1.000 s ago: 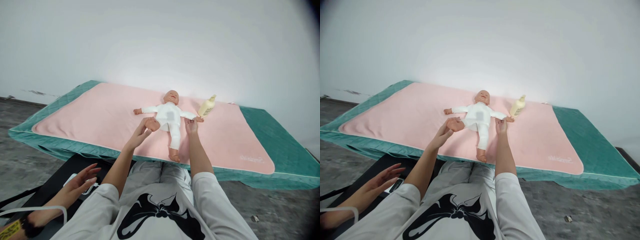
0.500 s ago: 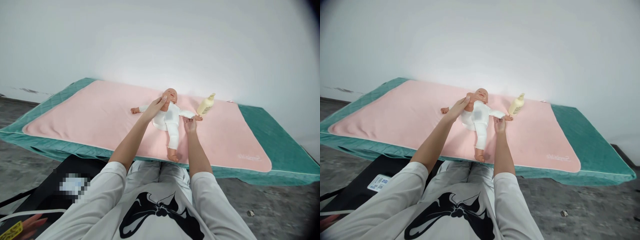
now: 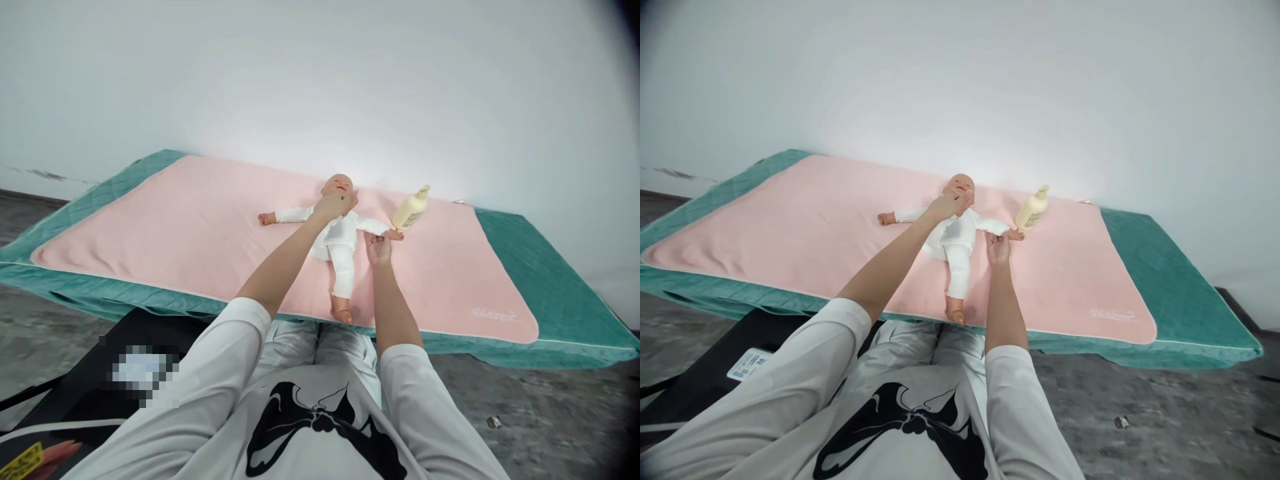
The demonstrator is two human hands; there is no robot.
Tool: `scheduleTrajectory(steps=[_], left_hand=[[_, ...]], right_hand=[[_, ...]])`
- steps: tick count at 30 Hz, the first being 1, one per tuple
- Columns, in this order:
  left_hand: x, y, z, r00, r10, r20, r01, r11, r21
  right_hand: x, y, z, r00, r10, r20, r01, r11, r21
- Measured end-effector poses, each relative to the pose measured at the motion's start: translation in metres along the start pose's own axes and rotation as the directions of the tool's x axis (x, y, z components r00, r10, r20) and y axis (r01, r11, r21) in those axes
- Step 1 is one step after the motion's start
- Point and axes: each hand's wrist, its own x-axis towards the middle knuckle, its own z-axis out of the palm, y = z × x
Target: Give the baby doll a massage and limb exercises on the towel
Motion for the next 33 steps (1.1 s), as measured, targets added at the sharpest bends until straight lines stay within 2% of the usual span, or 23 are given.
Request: scheduleTrajectory(steps=[7, 15, 20, 25, 28, 30, 33], left_hand=[[0.012, 0.001, 0.008, 0.996, -0.079, 0.04, 0.072, 0.985, 0.16], [0.017, -0.005, 0.016, 0.993, -0.1, 0.059, 0.091, 0.985, 0.147], [0.006, 0.003, 0.008, 0.99, -0.125, 0.067, 0.114, 0.982, 0.152], [-0.021, 0.027, -0.004, 0.994, -0.104, 0.024, 0.102, 0.992, 0.072], [-0.047, 0.041, -0.014, 0.997, -0.08, -0.014, 0.08, 0.996, 0.034], [-0.078, 0.036, -0.03, 0.996, -0.084, -0.03, 0.085, 0.996, 0.025], [-0.149, -0.004, -0.069, 0.988, -0.136, -0.074, 0.138, 0.99, 0.018]], right_hand=[[0.003, -0.001, -0.002, 1.0, 0.01, 0.022, -0.01, 1.0, -0.002], [0.005, 0.0, -0.002, 0.999, 0.027, 0.033, -0.027, 1.0, 0.005], [0.006, 0.001, -0.003, 0.998, -0.007, 0.059, 0.009, 1.0, -0.03], [0.006, 0.002, -0.001, 1.0, -0.014, 0.026, 0.014, 1.0, -0.023], [0.005, 0.002, -0.001, 1.0, -0.023, 0.018, 0.023, 0.999, -0.022], [0.005, 0.003, -0.001, 0.999, -0.031, 0.013, 0.031, 0.999, -0.022], [0.004, 0.002, -0.001, 0.999, -0.03, 0.018, 0.031, 0.999, -0.033]])
